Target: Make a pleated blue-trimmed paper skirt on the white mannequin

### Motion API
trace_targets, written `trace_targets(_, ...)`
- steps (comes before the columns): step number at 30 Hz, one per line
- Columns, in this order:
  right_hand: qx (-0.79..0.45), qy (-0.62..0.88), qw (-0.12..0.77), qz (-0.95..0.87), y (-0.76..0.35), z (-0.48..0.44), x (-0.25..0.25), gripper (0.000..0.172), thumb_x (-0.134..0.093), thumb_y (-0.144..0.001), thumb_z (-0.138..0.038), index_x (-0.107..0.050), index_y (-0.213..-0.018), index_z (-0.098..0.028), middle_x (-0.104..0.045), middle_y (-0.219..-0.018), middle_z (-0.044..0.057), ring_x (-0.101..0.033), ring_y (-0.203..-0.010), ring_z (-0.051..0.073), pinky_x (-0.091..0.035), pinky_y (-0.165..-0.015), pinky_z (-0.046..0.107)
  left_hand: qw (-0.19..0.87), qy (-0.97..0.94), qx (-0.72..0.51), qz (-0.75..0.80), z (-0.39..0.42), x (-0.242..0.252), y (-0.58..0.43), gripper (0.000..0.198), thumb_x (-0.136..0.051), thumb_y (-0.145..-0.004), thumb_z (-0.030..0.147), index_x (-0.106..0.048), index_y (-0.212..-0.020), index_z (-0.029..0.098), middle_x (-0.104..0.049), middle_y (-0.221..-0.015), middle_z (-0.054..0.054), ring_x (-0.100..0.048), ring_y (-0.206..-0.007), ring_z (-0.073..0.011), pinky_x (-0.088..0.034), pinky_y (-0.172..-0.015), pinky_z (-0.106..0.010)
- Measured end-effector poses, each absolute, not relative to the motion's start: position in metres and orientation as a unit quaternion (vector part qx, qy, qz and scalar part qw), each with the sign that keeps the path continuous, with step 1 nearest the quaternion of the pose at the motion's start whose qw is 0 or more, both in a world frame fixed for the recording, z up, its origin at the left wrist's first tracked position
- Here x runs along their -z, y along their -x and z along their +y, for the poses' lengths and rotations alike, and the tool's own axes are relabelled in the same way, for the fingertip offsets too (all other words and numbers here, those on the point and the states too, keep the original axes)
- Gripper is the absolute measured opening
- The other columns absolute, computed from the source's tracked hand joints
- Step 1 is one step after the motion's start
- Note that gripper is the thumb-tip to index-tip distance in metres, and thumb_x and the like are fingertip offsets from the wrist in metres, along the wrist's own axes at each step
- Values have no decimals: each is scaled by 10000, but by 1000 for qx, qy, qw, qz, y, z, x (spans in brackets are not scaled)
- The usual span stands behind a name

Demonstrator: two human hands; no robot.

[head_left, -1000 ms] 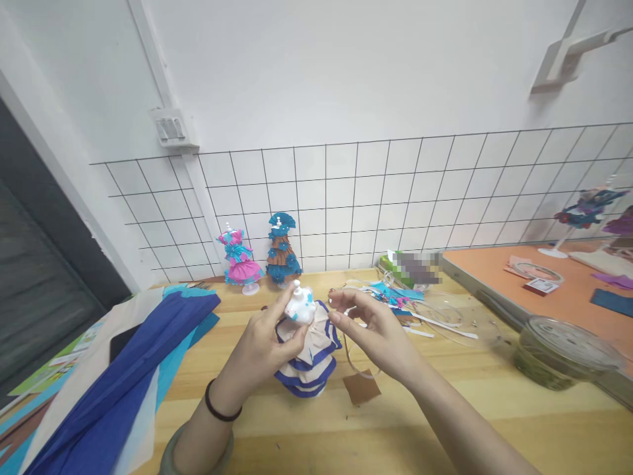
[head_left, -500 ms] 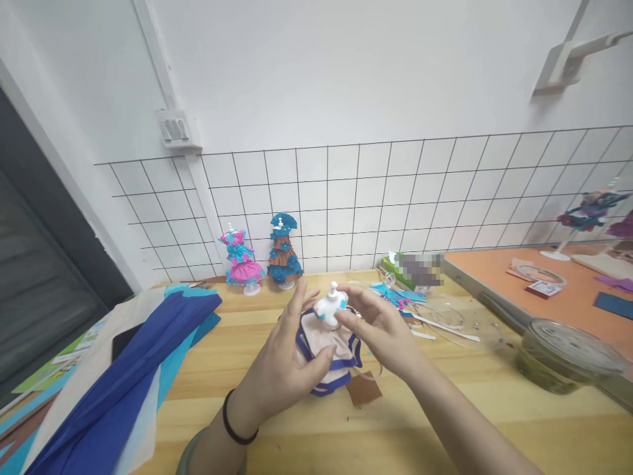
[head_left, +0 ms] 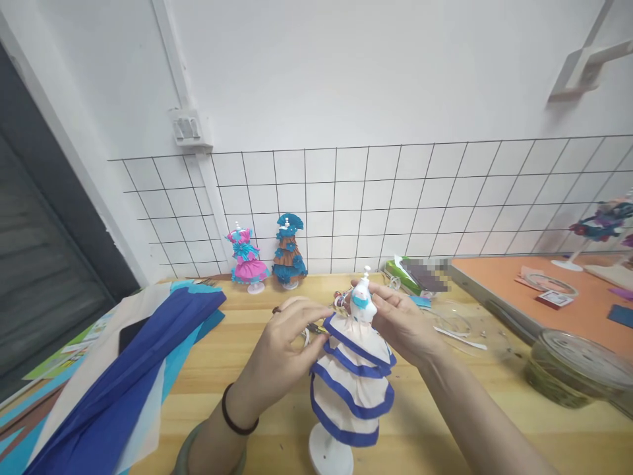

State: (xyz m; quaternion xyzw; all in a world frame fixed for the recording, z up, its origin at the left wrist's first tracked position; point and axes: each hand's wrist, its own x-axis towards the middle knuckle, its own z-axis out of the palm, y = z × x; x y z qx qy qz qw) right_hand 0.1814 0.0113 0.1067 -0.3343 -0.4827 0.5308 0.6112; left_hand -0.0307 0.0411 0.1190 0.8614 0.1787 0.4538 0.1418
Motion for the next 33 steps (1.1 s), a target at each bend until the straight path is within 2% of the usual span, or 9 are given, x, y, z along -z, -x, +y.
trace_targets(5, -540, 330, 608, -478, -174, 9, -108, 385, -724, -709, -451, -688, -998, -200, -691, -853, 71, -603, -728, 177, -465, -742, 330, 64, -869, -472, 133, 42, -115, 29, 313, -502, -809, 36, -604, -1052, 205, -681, -976, -68, -610, -953, -188, -462, -842, -367)
trace_targets(11, -546, 333, 613, -464, -173, 9, -107, 360, -718, -720, -443, -697, -989, -206, -698, -898, 77, -614, -817, 195, -466, -784, 336, -35, -861, -503, 64, 38, -117, 30, 240, -552, -798, 35, -608, -996, 158, -709, -863, -55, -645, -894, -182, -471, -829, -355)
trace_targets(18, -524, 347, 631, -455, -177, 10, -111, 389, -721, -714, -448, -690, -1013, -200, -712, -916, 90, -641, -837, 220, -477, -825, 384, -138, -861, -488, 44, 35, -119, 29, 284, -520, -804, 51, -598, -1056, 156, -736, -897, -82, -682, -832, -164, -508, -822, -337)
trace_targets(24, -517, 347, 638, -452, -180, 10, -111, 397, -728, -714, -430, -677, -1043, -214, -715, -990, 89, -655, -931, 243, -469, -874, 409, -166, -860, -480, 44, 40, -112, 28, 322, -582, -761, 20, -578, -1072, 102, -735, -909, -101, -681, -842, -162, -510, -826, -331)
trace_targets(28, -531, 341, 637, -443, -180, 10, -111, 413, -733, -719, -403, -663, -1068, -192, -713, -1023, 109, -659, -947, 253, -457, -903, 428, -170, -861, -475, 63, 43, -111, 30, 306, -598, -774, 48, -581, -1070, 121, -729, -909, -93, -666, -888, -184, -505, -833, -351)
trace_targets(33, -525, 350, 640, -439, -179, 10, -113, 421, -743, -707, -402, -665, -1056, -179, -713, -1024, 113, -657, -954, 246, -459, -905, 416, -171, -858, -482, 49, 41, -115, 30, 233, -574, -776, 30, -621, -969, 151, -723, -891, -87, -654, -890, -204, -520, -797, -367)
